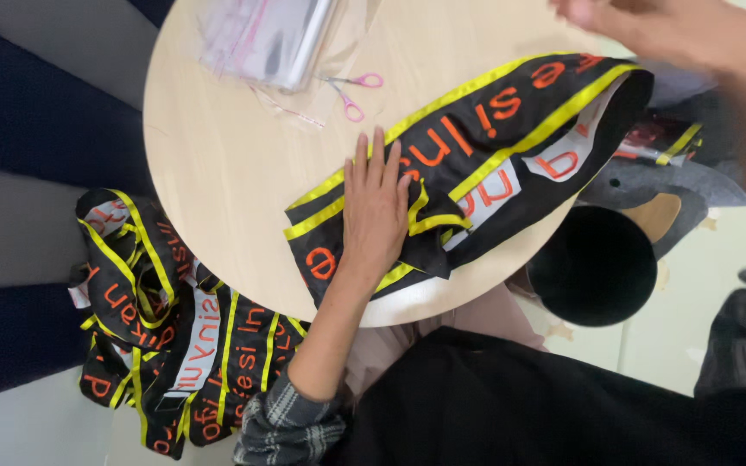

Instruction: The person trims a loose thread from a black sash using scissors, folds the sash multiple times, and places it inside a clear plastic bag.

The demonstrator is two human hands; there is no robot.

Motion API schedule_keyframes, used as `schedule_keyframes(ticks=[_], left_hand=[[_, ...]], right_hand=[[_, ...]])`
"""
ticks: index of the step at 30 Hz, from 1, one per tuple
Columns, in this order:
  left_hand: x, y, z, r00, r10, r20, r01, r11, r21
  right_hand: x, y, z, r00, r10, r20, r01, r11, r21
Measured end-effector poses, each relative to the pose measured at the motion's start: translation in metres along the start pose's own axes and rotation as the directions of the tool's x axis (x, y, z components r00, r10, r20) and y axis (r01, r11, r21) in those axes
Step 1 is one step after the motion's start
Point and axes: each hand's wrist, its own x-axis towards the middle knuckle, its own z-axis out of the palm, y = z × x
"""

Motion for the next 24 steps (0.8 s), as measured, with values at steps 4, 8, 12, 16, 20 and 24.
schedule_keyframes(ticks=[4, 8, 12, 16, 20, 24], left_hand=[[0.001, 0.016, -0.024, 0.922, 0.139, -0.362, -0.218, 0.958, -0.189], [-0.031, 0.044, -0.040, 0.941, 0.178, -0.289, -0.269, 0.911, -0.313], [-0.058, 0.045, -0.030, 0.998, 0.067, -0.020, -0.069, 0.983, -0.170], [-0.064, 0.040, -0.028, 0.987, 0.008, -0.159, -0.053, 0.959, -0.279], [-0.065, 0.037, -0.028, 0.984, 0.070, -0.164, -0.122, 0.935, -0.334], [-0.060, 0.032, -0.039, 0.997, -0.024, -0.079, -0.033, 0.761, -0.648]], right_hand=[[-0.046, -0.002, 0.012, 0.980, -0.120, 0.160, 0.167, 0.933, -0.320], [-0.064, 0.038, 0.038, 0.952, -0.303, 0.028, 0.279, 0.832, -0.480], [-0.074, 0.063, 0.062, 0.831, -0.482, -0.277, 0.372, 0.852, -0.368], [-0.073, 0.090, 0.094, 0.752, -0.534, -0.387, 0.426, 0.841, -0.334], [-0.083, 0.095, 0.112, 0.721, -0.577, -0.383, 0.465, 0.814, -0.349], [-0.088, 0.097, 0.114, 0.719, -0.562, -0.408, 0.467, 0.826, -0.315]])
